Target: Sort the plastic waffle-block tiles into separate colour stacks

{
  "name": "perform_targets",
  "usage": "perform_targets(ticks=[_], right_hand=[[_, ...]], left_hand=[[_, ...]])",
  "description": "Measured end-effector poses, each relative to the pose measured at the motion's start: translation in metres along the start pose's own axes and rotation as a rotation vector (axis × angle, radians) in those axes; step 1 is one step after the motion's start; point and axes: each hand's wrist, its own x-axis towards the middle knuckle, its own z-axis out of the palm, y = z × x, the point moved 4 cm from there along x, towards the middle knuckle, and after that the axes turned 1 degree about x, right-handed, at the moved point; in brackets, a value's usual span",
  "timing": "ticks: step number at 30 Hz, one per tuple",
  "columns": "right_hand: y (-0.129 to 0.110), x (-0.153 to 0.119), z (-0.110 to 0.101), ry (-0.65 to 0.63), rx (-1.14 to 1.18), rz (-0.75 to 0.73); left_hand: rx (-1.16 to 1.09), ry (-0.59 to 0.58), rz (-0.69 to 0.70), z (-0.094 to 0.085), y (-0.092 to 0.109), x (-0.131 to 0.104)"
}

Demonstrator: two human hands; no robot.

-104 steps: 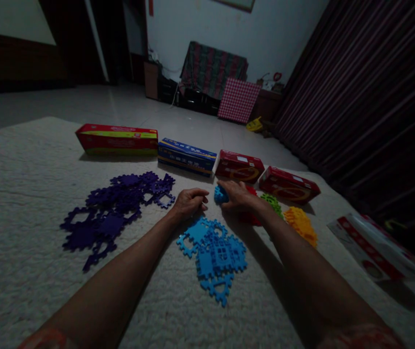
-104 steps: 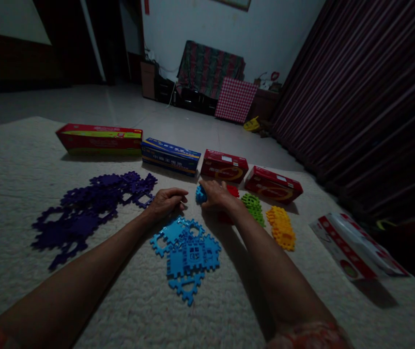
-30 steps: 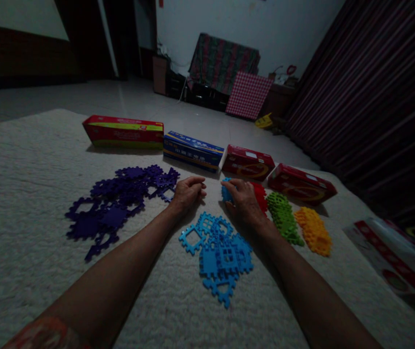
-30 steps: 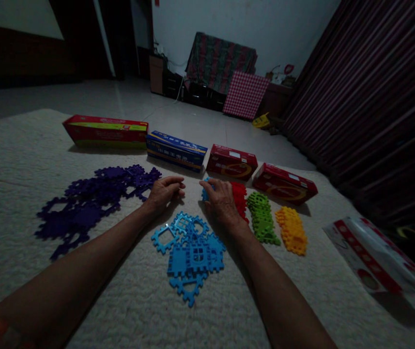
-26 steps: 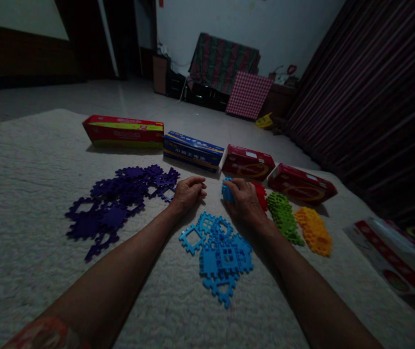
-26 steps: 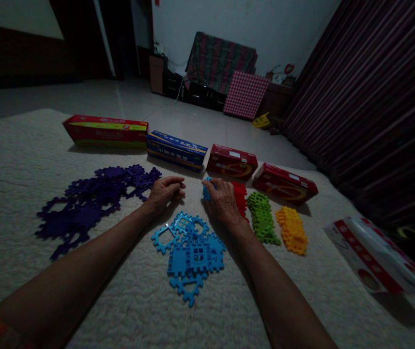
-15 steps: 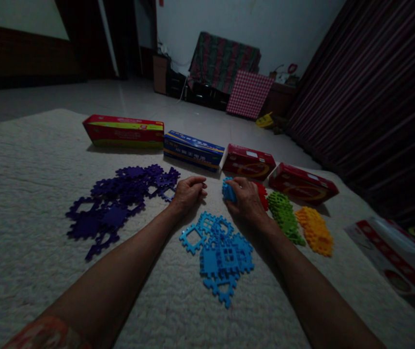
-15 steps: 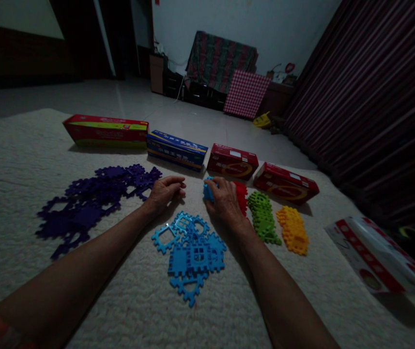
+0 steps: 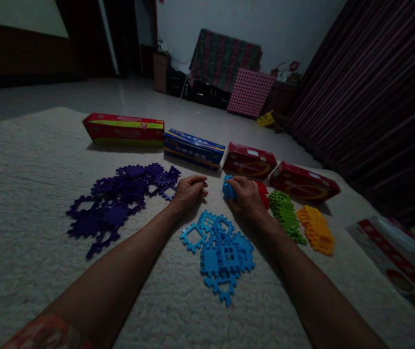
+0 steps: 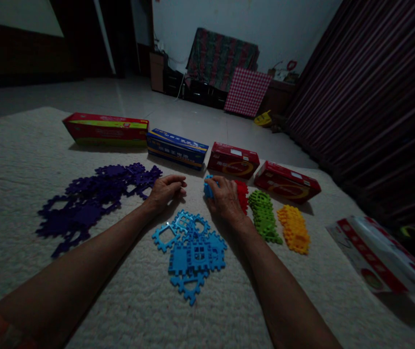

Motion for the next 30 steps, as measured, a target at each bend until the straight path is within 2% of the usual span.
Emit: perform_targets(ticks=[6, 12, 14, 17, 20, 22, 26, 30], right_hand=[[-0.004, 0.0, -0.004, -0.023, 0.006, 0.005], [-0.015, 0.003, -0.016, -0.002, 0.104, -0.033], [-0.023, 0.005, -0.017, -0.081, 0.215, -0.073], [-0.039, 0.004, -0.012, -0.241, 0.348, -0.09], [-0.056, 0.0, -0.006, -0.392, 0.325, -0.065], [-0.065, -0.003, -0.004, -0.451, 0.276, -0.039], [-0.071, -0.003, -0.006, -0.482, 0.264, 0.044], [-0.067, -0.001, -0.005, -0.55, 0.507, 0.133]], left_hand=[[-0.002, 0.009, 0.014, 0.0, 0.003, -0.004], [-0.044, 0.033, 0.011, -0.004, 0.003, 0.0], [-0.074, 0.075, 0.041, -0.008, 0.002, 0.005], [-0.096, 0.208, 0.113, -0.016, 0.0, 0.012], [-0.066, 0.3, 0.164, -0.021, -0.002, 0.015], [-0.051, 0.305, 0.177, -0.022, -0.003, 0.016], [-0.043, 0.285, 0.176, -0.02, -0.003, 0.015], [-0.053, 0.285, 0.147, -0.018, -0.001, 0.014]])
